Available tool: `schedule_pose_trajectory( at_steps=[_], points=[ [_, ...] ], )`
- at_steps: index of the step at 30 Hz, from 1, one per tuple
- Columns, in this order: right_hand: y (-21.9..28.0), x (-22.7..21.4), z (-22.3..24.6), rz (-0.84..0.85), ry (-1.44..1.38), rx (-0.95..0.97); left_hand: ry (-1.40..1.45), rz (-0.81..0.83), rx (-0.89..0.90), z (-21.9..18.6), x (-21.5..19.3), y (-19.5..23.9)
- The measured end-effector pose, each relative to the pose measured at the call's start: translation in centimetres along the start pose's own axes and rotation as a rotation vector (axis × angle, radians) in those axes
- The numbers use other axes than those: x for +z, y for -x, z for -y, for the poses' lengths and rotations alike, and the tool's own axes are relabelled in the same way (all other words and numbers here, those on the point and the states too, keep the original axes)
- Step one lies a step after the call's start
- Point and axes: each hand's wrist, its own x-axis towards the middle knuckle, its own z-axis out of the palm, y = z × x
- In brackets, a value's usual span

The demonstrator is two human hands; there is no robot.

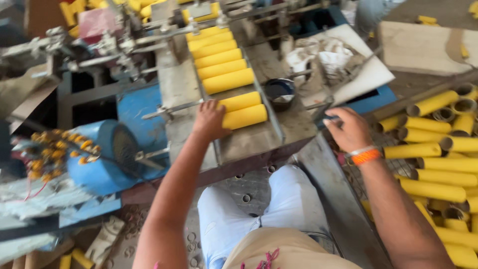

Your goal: The person repeatedly picks up yellow cylindrical objects from a pile, places them onto a machine conveyor, and then removes them to return to the pile. The person handles the cylinders one at a time or in small groups, moving them between the conveyor and the pile continuously.

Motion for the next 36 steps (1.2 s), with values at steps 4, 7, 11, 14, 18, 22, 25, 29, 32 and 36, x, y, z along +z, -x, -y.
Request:
schedule_pose_trajectory(
  at_steps=[4,7,11,14,18,22,25,29,32,36],
  points=[
    [8.0,-4.3,-8.5,-0.029,-0.1,0.256,-0.072,0.0,-0.063,-1.0,-3.3,0.2],
    [16.1,-5.7,-14.6,0.162,0.007,0.782,0.017,-0.238,0.087,-5.1,-6.0,-1.1],
    [22.6,-4.7,-21.1,0.305,0.155,0.706,0.427,-0.267,0.46,-15.7,-7.9,-3.2],
    [24.6,-3.7,-25.0,0.255,0.206,0.775,0.601,-0.097,0.646,-25.7,-7.3,-3.5],
    [22.3,-4.1,-29.8,0.119,0.275,0.697,0.782,0.086,0.853,-36.2,-4.3,-4.3],
    [17.5,-4.9,-33.9,-0.057,0.376,0.652,0.662,0.292,0.824,-41.9,0.9,-5.4],
    [13.3,-4.3,-37.1,0.012,0.514,0.7,0.462,0.4,0.802,-44.0,4.7,-6.3],
    [9.1,-2.5,-41.7,-0.007,0.821,0.625,0.271,0.576,0.665,-43.7,6.6,-6.9],
    [5.7,-1.1,-45.4,0.143,0.888,0.73,0.314,0.568,0.66,-43.8,5.8,-7.3],
    [4.9,1.0,-49.4,0.156,0.856,0.811,0.491,0.469,1.032,-48.5,5.5,-4.2]
  ],
)
